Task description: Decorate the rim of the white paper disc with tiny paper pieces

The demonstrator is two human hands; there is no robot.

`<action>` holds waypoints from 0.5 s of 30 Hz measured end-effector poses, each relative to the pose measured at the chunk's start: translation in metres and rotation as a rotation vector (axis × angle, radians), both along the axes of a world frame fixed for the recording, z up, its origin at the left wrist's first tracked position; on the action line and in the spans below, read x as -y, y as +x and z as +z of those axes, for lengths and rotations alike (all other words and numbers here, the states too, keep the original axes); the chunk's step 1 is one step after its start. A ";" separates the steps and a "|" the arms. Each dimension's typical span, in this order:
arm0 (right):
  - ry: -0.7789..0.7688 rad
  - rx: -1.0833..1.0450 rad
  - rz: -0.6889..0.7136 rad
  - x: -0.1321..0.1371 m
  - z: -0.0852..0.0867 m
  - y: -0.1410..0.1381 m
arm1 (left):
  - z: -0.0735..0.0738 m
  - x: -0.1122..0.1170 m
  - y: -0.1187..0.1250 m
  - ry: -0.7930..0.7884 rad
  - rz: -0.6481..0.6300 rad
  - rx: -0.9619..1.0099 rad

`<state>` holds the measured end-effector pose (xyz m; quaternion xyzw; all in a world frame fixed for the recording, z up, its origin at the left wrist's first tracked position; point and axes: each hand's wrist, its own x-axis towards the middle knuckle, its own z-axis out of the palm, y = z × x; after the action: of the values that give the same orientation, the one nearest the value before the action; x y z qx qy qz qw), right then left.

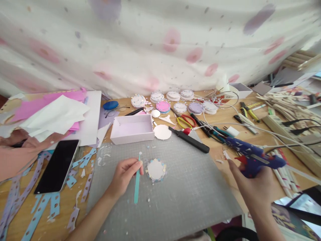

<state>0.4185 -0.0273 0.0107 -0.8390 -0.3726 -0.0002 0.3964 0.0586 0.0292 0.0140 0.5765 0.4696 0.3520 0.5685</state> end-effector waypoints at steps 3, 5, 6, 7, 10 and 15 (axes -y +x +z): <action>0.086 -0.190 0.152 -0.024 0.013 -0.037 | -0.010 -0.014 0.003 -0.019 -0.030 -0.015; 0.146 -0.245 0.305 -0.041 0.013 -0.063 | -0.012 -0.018 0.005 -0.021 -0.051 -0.029; 0.163 -0.264 0.384 -0.048 0.011 -0.075 | -0.012 -0.019 0.005 -0.019 -0.064 -0.037; 0.166 -0.275 0.464 -0.054 0.008 -0.087 | -0.011 -0.019 0.005 -0.016 -0.078 -0.046; 0.169 -0.274 0.632 -0.064 -0.003 -0.111 | -0.006 -0.018 0.005 0.000 -0.128 -0.064; 0.161 -0.222 0.723 -0.065 -0.018 -0.120 | 0.001 -0.022 0.004 0.061 -0.229 -0.091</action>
<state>0.2988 0.0379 -0.0072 -0.6145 -0.5981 0.2013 0.4735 0.0631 0.0513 0.0146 0.6587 0.4153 0.2724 0.5652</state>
